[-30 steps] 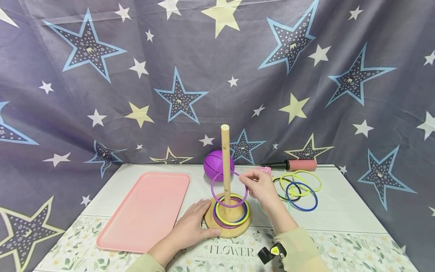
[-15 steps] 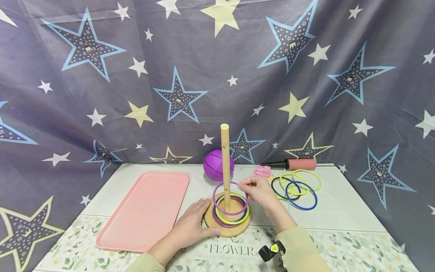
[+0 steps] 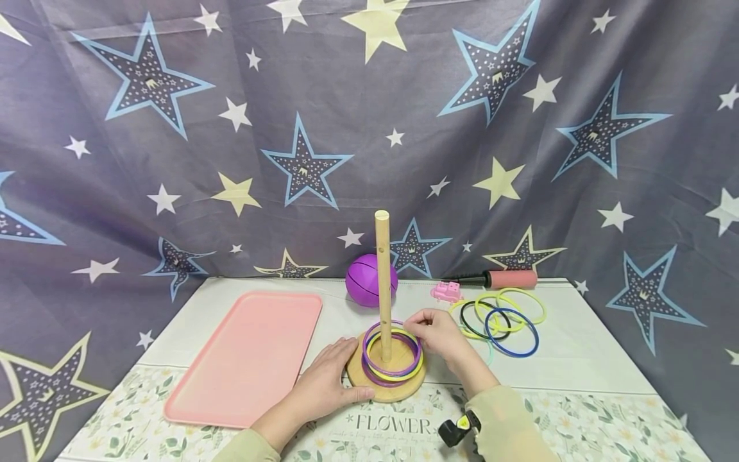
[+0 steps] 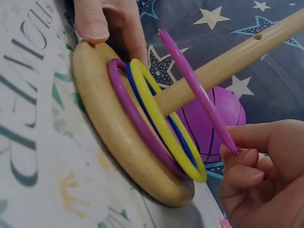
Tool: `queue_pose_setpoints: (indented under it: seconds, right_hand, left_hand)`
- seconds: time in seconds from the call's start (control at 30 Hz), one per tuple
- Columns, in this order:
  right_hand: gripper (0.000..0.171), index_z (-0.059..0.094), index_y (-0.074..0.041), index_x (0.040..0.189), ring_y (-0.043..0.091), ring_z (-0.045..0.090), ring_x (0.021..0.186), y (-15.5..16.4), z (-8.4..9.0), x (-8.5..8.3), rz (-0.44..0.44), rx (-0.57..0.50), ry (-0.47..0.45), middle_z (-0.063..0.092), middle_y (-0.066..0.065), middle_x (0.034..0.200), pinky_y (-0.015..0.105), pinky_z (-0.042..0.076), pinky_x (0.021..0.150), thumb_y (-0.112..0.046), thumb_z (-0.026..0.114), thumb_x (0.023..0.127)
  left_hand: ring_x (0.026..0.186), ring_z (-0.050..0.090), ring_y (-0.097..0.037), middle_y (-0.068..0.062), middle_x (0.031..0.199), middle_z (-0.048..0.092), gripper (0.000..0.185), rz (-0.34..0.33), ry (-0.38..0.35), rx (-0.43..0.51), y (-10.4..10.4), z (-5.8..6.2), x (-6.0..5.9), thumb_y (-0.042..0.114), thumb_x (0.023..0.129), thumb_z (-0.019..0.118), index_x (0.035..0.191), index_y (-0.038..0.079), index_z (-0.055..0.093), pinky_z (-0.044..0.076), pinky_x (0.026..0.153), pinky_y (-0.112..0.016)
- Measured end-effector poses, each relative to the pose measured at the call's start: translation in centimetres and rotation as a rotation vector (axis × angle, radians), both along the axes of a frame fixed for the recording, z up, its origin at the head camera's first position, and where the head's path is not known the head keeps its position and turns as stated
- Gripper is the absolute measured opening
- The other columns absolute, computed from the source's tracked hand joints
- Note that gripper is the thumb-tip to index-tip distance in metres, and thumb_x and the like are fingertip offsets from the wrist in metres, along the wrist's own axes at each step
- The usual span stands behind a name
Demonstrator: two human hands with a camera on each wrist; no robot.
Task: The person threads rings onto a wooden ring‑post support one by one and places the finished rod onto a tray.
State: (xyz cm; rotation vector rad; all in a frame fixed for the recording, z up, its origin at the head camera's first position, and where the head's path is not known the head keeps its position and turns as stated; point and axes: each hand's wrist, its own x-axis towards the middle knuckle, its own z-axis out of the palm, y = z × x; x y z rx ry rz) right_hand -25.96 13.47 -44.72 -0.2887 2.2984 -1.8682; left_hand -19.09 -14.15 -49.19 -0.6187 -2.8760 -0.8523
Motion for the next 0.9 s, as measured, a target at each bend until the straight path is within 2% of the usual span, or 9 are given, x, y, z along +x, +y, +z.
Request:
queue_pose_setpoints:
  seconds: [0.3,0.53,0.9]
  right_hand:
    - [0.015,0.077,0.005,0.107,0.007,0.041,0.053,-0.1,-0.7,-0.3,-0.033,0.027,-0.026,0.056,0.001,0.069,0.021,0.035,0.048,-0.009,0.075,0.101]
    - [0.017,0.075,0.007,0.108,0.008,0.041,0.053,-0.2,-1.2,-0.2,-0.033,0.033,-0.009,0.054,-0.001,0.068,0.022,0.035,0.047,-0.009,0.075,0.102]
    - [0.009,0.075,0.001,0.101,0.007,0.038,0.052,-0.3,-2.2,-0.7,-0.041,0.04,-0.021,0.051,-0.003,0.066,0.02,0.033,0.046,-0.008,0.076,0.101]
  left_hand:
    - [0.16,0.038,-0.041,-0.024,0.167,0.049,0.115,0.0,-0.006,-0.007,0.0,-0.1,-0.2,0.072,0.086,0.084,0.164,-0.003,0.047,0.026,0.134,-0.058]
    - [0.16,0.039,-0.042,-0.025,0.166,0.049,0.114,-0.002,-0.001,-0.009,0.0,0.0,0.0,0.071,0.087,0.085,0.164,-0.004,0.047,0.026,0.133,-0.059]
    - [0.159,0.039,-0.044,-0.026,0.165,0.05,0.114,-0.008,0.008,0.004,0.0,0.3,0.3,0.069,0.086,0.086,0.163,-0.006,0.046,0.027,0.133,-0.06]
